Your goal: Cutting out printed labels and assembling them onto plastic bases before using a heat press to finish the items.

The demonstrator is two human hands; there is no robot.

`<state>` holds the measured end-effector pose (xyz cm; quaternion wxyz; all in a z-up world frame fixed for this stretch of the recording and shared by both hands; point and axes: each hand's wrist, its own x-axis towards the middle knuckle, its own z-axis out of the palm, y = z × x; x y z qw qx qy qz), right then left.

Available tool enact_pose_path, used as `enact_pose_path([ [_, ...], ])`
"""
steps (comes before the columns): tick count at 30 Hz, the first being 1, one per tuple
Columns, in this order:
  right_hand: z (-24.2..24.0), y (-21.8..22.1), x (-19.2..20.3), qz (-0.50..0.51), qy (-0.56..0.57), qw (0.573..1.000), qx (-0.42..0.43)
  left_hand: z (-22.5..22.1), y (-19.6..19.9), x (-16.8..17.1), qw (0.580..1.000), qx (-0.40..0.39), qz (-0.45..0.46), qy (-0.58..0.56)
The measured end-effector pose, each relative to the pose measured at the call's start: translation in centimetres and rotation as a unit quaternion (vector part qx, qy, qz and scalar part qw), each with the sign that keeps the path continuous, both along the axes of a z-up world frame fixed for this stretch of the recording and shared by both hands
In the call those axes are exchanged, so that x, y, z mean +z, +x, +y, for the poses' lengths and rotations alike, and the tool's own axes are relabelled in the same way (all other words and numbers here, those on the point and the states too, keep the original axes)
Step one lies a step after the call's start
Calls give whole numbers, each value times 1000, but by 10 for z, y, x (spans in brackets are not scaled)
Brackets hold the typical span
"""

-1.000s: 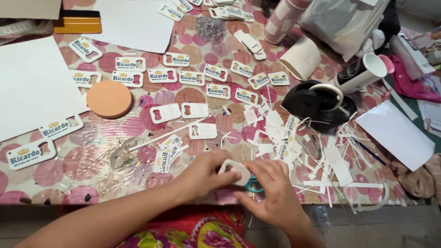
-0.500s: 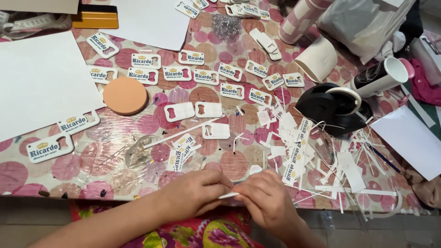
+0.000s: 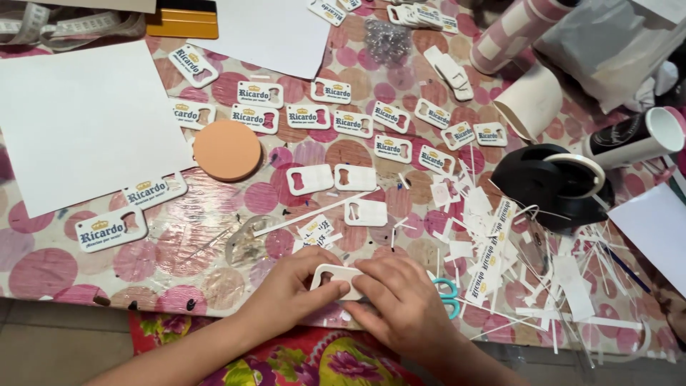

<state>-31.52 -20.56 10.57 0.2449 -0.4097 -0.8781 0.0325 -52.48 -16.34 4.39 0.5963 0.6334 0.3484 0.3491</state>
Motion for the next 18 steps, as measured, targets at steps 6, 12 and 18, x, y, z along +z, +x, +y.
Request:
enact_pose_path([
  [6, 44, 10, 13, -21, -70, 996, -51, 31, -16, 43, 964, 6, 133, -229],
  [12, 110, 91, -64, -116, -124, 982, -85, 73, -54, 19, 977, 177, 76, 94],
  [18, 117, 83, -70, -69, -173, 981, -50, 96, -71, 20, 949, 240, 125, 163],
])
